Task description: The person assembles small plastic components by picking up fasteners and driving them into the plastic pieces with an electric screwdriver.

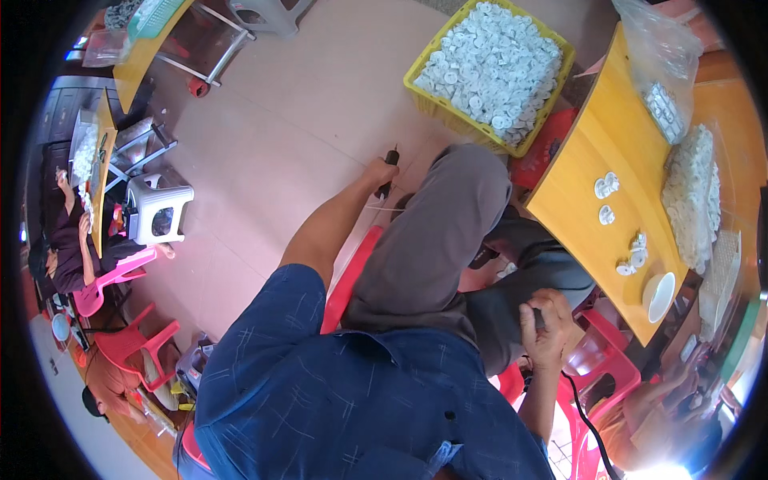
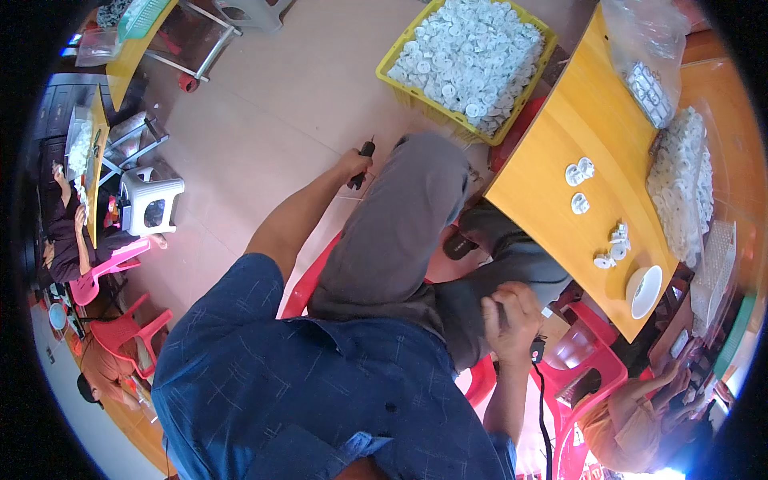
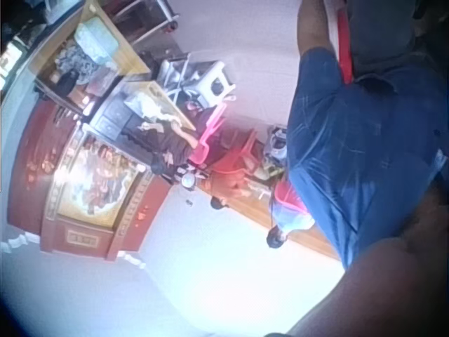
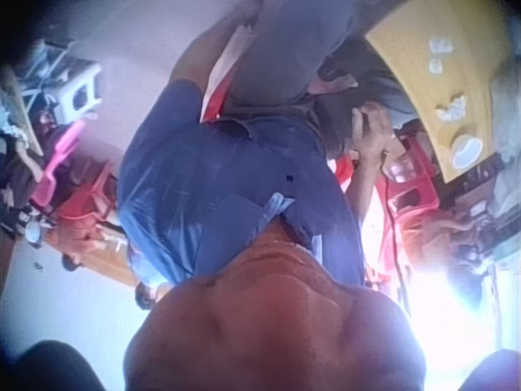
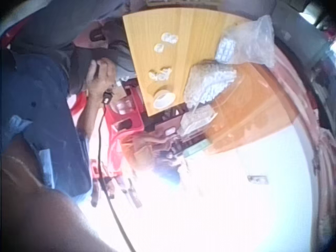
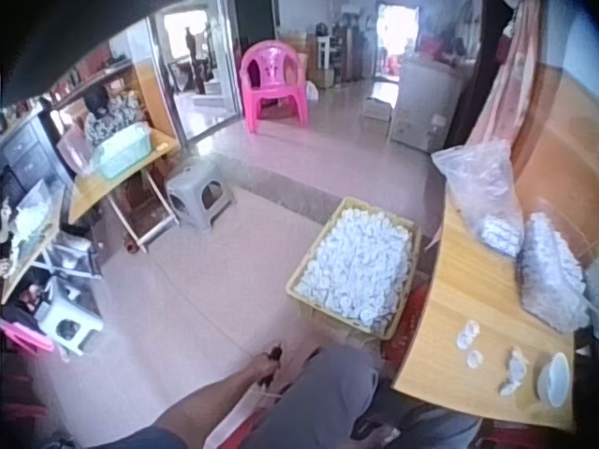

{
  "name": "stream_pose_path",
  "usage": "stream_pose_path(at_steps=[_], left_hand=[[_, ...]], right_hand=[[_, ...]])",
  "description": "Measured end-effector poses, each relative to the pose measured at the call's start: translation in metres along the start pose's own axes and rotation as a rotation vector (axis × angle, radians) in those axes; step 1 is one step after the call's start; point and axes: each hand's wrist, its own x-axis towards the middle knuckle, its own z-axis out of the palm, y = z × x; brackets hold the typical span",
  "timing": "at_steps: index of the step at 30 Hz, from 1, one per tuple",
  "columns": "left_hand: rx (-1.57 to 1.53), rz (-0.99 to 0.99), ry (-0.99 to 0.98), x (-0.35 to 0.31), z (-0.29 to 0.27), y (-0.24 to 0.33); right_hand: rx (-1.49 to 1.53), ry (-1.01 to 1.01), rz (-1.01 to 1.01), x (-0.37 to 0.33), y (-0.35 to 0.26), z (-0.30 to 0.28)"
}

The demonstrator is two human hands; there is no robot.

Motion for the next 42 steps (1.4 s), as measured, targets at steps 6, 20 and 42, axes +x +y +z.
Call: stream_pose_path(at_steps=[6,20,42], left_hand=[[0.194,0.072,0.085,0.033,0.007,0.003],[0.31,-0.042,0.112,0.068,0.013,0.043],[0.39,-0.048,0.148,0.087,0.014,0.034]], right_hand=[[-0.302,0.12,0.076,-0.022,0.052,0.027],[-0.377,0.03,0.146,-0.006,0.056,0.026],[-0.449,0.026,0.126,-0.006,0.062,0.03]])
